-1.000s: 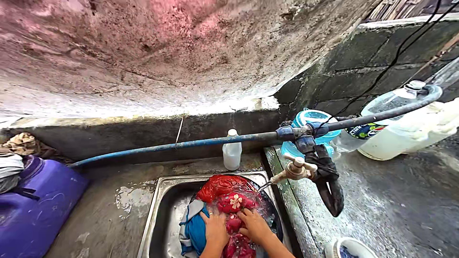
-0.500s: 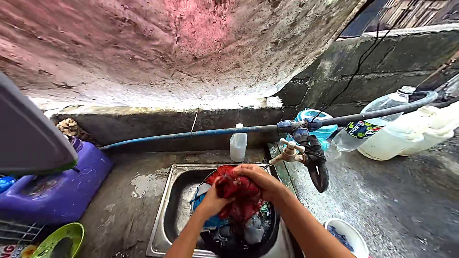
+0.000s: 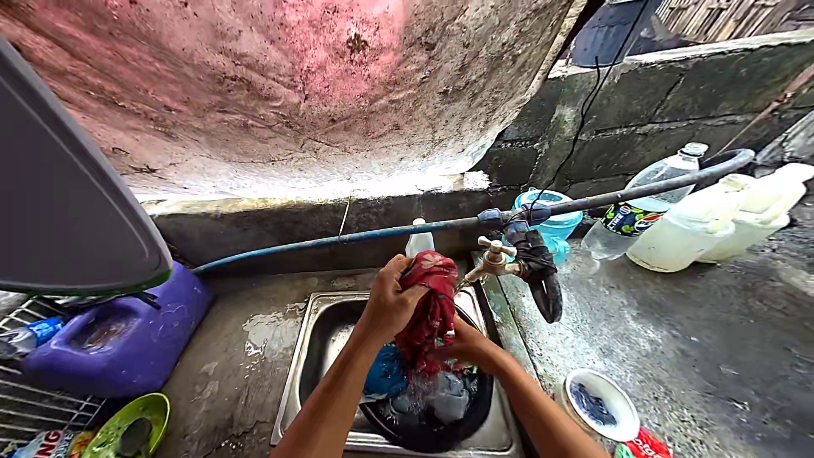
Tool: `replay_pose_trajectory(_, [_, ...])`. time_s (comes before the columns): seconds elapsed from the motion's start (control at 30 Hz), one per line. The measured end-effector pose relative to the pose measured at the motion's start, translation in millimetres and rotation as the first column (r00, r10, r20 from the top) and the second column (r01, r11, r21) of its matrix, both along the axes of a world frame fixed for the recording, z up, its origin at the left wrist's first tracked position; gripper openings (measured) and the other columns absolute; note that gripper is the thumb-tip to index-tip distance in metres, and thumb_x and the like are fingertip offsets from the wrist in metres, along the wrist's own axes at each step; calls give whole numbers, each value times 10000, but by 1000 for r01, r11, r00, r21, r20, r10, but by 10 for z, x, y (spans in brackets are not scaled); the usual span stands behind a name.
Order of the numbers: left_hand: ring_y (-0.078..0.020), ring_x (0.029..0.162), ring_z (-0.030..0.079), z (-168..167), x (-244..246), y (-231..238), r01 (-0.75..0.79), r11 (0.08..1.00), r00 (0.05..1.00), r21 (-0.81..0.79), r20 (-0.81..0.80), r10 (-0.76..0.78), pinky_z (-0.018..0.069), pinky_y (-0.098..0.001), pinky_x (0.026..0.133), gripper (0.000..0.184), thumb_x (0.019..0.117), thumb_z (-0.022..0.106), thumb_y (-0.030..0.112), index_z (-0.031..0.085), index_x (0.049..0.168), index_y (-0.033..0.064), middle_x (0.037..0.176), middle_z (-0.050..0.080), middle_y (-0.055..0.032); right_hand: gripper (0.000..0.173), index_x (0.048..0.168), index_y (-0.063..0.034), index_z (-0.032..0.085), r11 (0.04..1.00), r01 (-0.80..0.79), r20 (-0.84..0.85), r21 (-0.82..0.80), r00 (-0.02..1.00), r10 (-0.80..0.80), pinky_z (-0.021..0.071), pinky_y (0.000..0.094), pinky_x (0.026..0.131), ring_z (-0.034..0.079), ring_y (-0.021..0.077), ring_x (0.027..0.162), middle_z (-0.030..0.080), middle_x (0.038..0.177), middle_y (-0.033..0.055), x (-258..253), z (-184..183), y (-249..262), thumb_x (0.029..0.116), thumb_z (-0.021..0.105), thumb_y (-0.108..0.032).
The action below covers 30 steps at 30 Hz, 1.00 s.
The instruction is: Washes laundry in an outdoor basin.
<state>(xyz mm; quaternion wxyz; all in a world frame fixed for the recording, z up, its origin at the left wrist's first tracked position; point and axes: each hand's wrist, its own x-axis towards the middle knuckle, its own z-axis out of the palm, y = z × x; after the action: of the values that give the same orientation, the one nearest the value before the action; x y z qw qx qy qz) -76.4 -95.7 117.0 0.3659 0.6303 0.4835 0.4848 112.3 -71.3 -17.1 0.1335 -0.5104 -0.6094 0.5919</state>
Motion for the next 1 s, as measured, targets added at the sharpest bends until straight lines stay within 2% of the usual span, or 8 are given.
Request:
replay_pose_trajectory(0.2, [-78,959,689,-76,-309,-144,-163,986,947,34,287,147,600,-321,838,329,957,514,12,658,1241,95,1087,722,4,402,1372,-48,500,930,289,-349,-226,867,-354,613,409,693,709,239,849,693,1047,139,-86,294,161,990,624,-22])
replay_pose_trajectory(0.33, [-282,1318,563,-1103,-810,-211,-204,929,976,-309,-139,168,468,-450,1124,810,846,771,174,376,1526,-21,1418,561,-224,471,1371,-45,470,795,491,-329,-357,730,-599,590,387,627,682,235,751,672,939,153,-55,426,101,937,563,116])
replay_pose_trajectory(0.43, [-459,1456,367,-1659,-751,-391,-208,814,953,-542,-300,44,355,-550,1191,1318,658,924,171,48,1626,-17,1575,309,-351,597,1373,-7,491,880,414,-410,-235,778,-476,611,412,730,692,251,905,656,1117,182,-208,565,-59,819,583,195])
replay_pose_trajectory(0.5, [-502,1463,333,-1849,-578,-460,-201,833,938,-516,-347,12,334,-576,1200,1398,593,976,236,69,1621,-34,1584,268,-374,565,1310,3,539,942,304,-489,-143,806,-334,617,394,763,702,220,928,675,1116,157,-337,679,-169,768,602,149])
replay_pose_trajectory(0.63, [-211,1202,601,-1721,-217,-586,-195,925,981,-327,-88,175,461,-345,1076,602,811,802,93,559,1303,-154,1275,630,-247,490,1288,-31,511,980,80,-689,-185,700,-187,631,352,777,718,159,891,701,1045,77,-418,1159,-404,821,575,103])
replay_pose_trajectory(0.83, [-90,705,674,-1194,-139,-284,-360,859,506,-363,698,507,598,-281,643,198,1022,347,-34,501,1123,38,807,670,-25,354,1307,-98,486,876,110,-775,-470,422,-469,609,424,854,720,241,969,708,1072,125,-288,838,-331,959,439,-56])
replay_pose_trajectory(0.93, [-120,788,666,-1020,46,-215,-332,872,476,-361,733,485,597,-327,711,216,1034,344,3,479,1201,34,887,644,-46,566,1575,-156,285,760,175,-583,-626,542,-605,524,637,916,575,416,1238,495,1444,222,-319,447,-247,1096,349,-450])
replay_pose_trajectory(1.0, [-128,853,678,-1059,211,-250,-260,898,514,-354,737,439,602,-340,766,268,1006,387,-6,477,1258,20,951,659,-63,695,1477,-141,441,701,216,-519,-680,535,-667,565,606,839,653,382,1111,623,1289,206,-407,226,-132,1043,285,-661])
